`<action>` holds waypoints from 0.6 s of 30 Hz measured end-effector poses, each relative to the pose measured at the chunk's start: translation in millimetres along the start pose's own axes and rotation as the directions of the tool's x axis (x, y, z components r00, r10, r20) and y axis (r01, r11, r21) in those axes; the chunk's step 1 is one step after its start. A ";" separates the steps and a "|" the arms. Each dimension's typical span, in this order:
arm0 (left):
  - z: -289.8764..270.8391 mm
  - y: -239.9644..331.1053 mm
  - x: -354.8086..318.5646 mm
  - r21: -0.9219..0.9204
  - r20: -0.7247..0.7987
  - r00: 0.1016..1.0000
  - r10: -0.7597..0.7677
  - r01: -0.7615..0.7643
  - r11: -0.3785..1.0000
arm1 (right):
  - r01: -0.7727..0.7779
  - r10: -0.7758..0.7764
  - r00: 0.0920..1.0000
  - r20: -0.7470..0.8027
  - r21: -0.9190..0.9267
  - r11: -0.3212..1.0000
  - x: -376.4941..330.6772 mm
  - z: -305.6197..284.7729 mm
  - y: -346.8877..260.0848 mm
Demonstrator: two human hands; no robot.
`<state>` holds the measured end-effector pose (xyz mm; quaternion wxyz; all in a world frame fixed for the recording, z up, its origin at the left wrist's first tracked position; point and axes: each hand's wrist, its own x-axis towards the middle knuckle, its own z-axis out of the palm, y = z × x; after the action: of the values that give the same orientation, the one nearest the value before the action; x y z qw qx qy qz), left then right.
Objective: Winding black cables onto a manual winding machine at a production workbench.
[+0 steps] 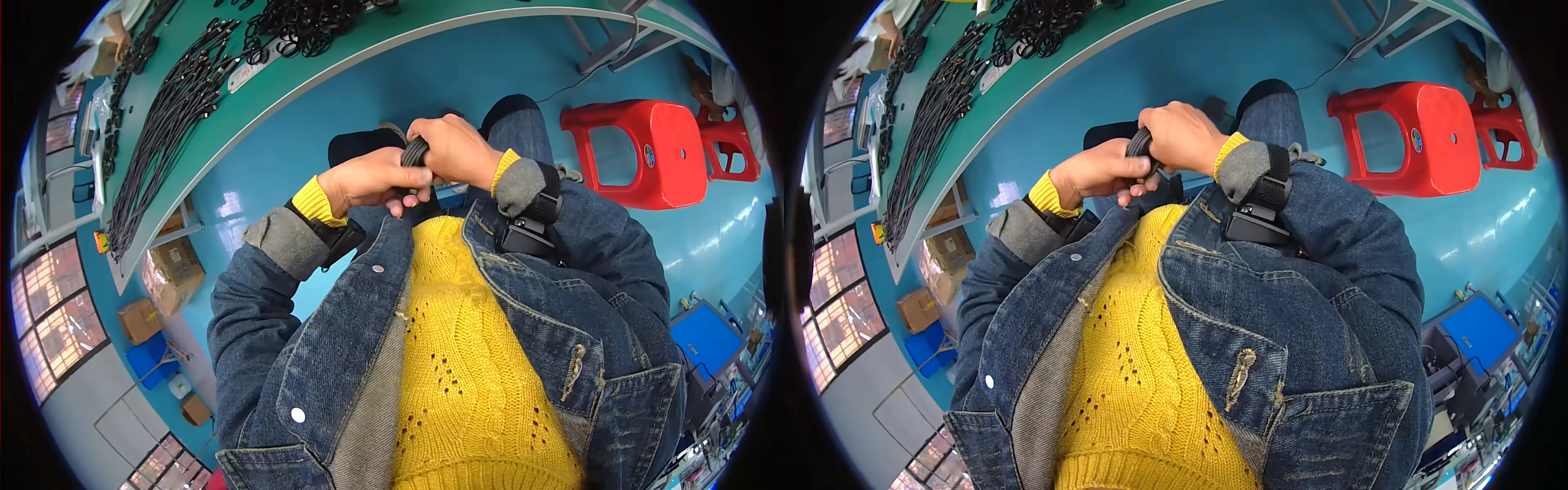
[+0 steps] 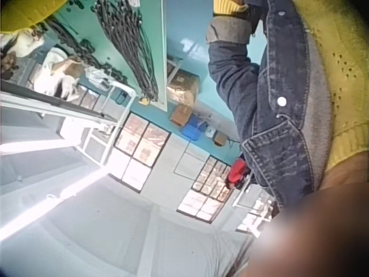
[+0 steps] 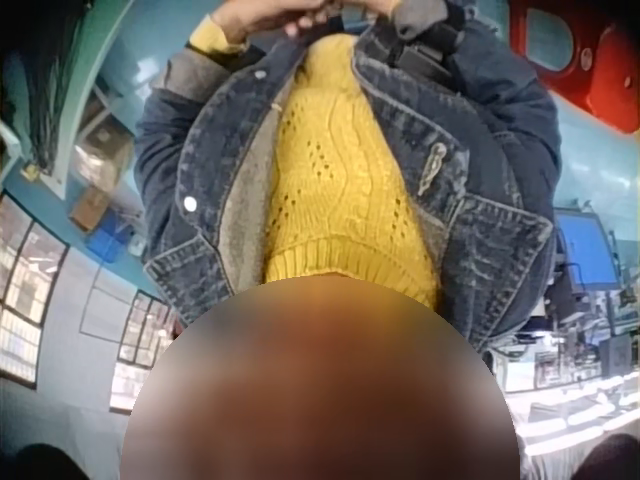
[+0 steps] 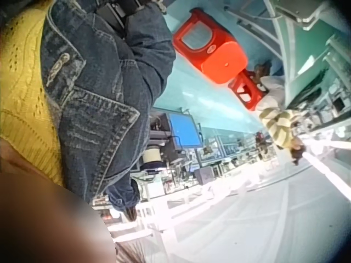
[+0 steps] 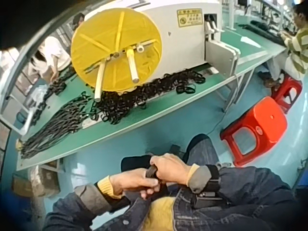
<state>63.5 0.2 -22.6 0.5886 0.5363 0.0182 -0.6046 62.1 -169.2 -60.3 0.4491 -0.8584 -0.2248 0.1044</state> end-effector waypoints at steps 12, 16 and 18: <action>11.5 -3.1 1.8 0.195 -0.121 0.993 0.014 0.010 0.981 | 0.096 -0.063 0.992 0.112 -0.320 0.942 -3.8 -14.3 -11.0; 16.8 -8.4 4.3 0.469 -0.299 0.925 0.234 -0.071 0.880 | 0.021 0.011 0.996 0.087 -0.365 0.931 -5.7 -17.1 -3.5; 14.7 -9.0 5.1 0.590 -0.337 0.873 0.352 -0.095 0.802 | 0.025 0.013 0.994 0.110 -0.341 0.940 -6.0 -17.5 0.0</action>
<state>49.1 -10.2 -25.3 0.4564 0.8019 -0.0940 -0.3738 63.4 -184.8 -50.3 0.2805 -0.9155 -0.2666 0.1097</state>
